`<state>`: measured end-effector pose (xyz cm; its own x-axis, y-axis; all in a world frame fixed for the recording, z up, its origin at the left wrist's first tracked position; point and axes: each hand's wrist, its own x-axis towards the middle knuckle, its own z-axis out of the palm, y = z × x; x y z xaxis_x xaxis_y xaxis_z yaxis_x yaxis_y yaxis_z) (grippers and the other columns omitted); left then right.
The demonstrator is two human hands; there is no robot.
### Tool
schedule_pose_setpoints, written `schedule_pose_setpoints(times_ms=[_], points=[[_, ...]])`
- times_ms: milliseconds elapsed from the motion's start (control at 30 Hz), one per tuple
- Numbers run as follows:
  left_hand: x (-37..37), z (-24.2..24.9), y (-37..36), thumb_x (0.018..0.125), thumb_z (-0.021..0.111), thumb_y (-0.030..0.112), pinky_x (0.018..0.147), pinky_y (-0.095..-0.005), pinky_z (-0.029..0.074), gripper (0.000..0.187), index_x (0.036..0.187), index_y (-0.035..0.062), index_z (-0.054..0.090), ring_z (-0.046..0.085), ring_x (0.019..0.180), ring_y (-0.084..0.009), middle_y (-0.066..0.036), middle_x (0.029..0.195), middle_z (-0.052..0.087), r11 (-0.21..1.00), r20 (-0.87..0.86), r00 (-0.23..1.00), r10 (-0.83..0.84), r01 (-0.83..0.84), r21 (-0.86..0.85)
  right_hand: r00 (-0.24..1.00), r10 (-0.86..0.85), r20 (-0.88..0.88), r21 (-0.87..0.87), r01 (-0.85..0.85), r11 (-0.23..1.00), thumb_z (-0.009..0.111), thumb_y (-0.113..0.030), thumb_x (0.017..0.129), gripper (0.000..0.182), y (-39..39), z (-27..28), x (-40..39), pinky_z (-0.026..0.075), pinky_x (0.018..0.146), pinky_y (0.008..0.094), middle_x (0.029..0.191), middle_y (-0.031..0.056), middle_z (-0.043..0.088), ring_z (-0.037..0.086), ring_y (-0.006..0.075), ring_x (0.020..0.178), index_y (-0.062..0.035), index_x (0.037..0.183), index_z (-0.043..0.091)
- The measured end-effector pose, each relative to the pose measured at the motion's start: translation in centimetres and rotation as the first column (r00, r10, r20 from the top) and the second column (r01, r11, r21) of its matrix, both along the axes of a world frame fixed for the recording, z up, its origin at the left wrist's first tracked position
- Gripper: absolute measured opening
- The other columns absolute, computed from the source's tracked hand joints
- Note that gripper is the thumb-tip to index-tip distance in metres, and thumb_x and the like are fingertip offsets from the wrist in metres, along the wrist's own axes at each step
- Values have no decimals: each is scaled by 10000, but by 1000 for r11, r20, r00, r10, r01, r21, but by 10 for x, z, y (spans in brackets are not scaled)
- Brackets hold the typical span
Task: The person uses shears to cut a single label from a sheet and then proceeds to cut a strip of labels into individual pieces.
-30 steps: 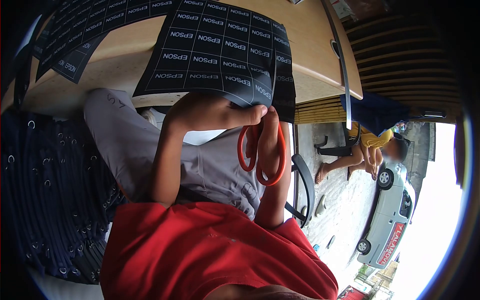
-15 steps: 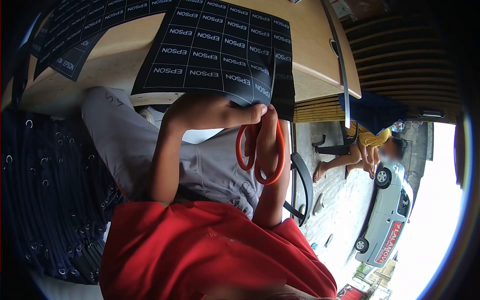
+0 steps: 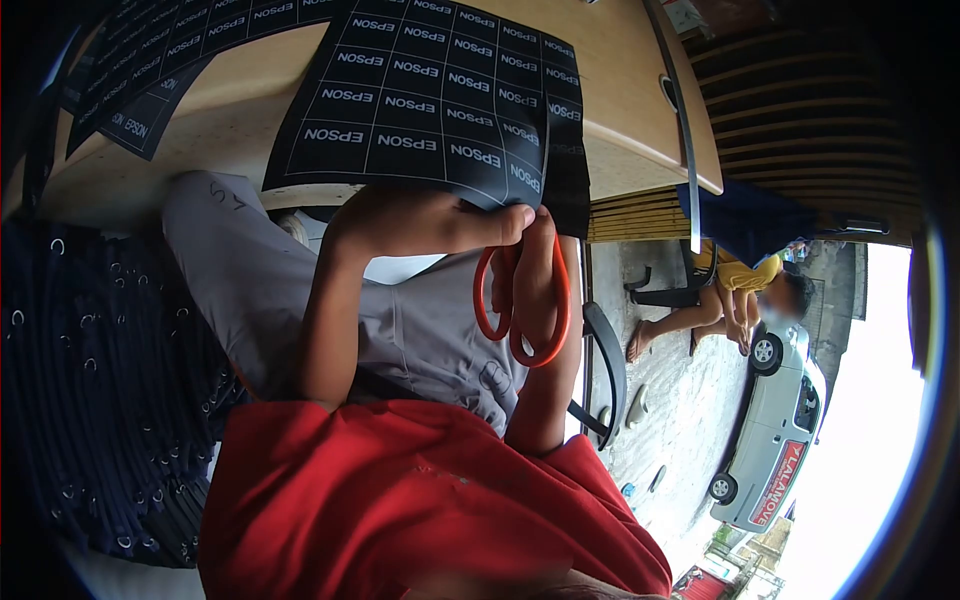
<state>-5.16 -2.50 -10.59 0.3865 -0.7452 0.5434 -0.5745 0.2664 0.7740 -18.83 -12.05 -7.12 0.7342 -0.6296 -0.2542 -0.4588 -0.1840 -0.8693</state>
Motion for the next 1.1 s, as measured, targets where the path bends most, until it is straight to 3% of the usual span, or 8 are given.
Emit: schedule_pose_setpoints(times_ms=[167,233,367,400,433,567,933,1100], points=[[-1,0,0,786,718,254,725,-306,492,227,894,59,674,612,752,-171,-21,827,666,999,-11,1000,15,-15,-30,998,14,-61,-57,-17,998,422,-253,991,349,-5,-13,-5,425,495,352,565,127,528,520,222,493,20,821,558],[-1,1,1,784,725,259,731,-303,493,237,904,61,674,614,761,-166,-20,840,668,1000,-24,1000,11,-11,-15,995,101,18,-461,-81,884,263,-364,994,527,-8,-31,-7,307,330,253,439,28,417,391,103,339,-47,626,466],[-1,2,1,780,729,262,736,-308,494,239,904,65,675,617,766,-170,-20,852,669,1000,-19,1000,-17,17,20,992,112,55,-423,-79,903,260,-366,994,518,-9,-30,-8,305,329,255,443,29,418,390,101,341,-46,641,465],[-1,2,1,778,731,266,741,-310,494,242,904,67,676,619,771,-171,-20,855,670,1000,-6,1000,-8,8,14,986,143,-90,-461,-168,871,432,-202,918,231,-9,-29,-10,380,450,317,576,104,496,475,207,503,21,897,485],[-2,2,1,776,732,269,745,-312,495,244,904,69,677,620,775,-172,-20,858,670,1000,6,1000,1,-1,8,958,164,-234,-484,-261,835,604,-39,842,350,-9,-29,-11,455,571,378,709,180,573,559,313,665,89,1152,505],[-1,2,0,773,734,274,753,-312,494,254,908,68,677,622,784,-173,-19,861,671,998,129,990,53,-48,-43,956,153,-252,-477,-260,840,611,-38,830,394,-9,-33,-13,462,586,384,742,194,570,561,320,679,97,1182,496],[-1,10,5,812,696,222,689,-281,493,215,927,41,674,608,705,-124,-6,753,650,986,-217,969,-118,140,88,957,186,-224,-462,-272,844,604,-21,803,432,-2,-27,-11,451,617,397,748,190,561,536,322,681,127,1189,479],[-2,2,-2,829,683,216,659,-268,489,200,917,38,673,606,682,-116,-13,747,652,997,-95,994,-50,45,-59,970,180,-166,-472,-239,849,582,1,805,352,4,-16,-6,440,607,398,733,190,560,531,330,675,110,1128,493]])
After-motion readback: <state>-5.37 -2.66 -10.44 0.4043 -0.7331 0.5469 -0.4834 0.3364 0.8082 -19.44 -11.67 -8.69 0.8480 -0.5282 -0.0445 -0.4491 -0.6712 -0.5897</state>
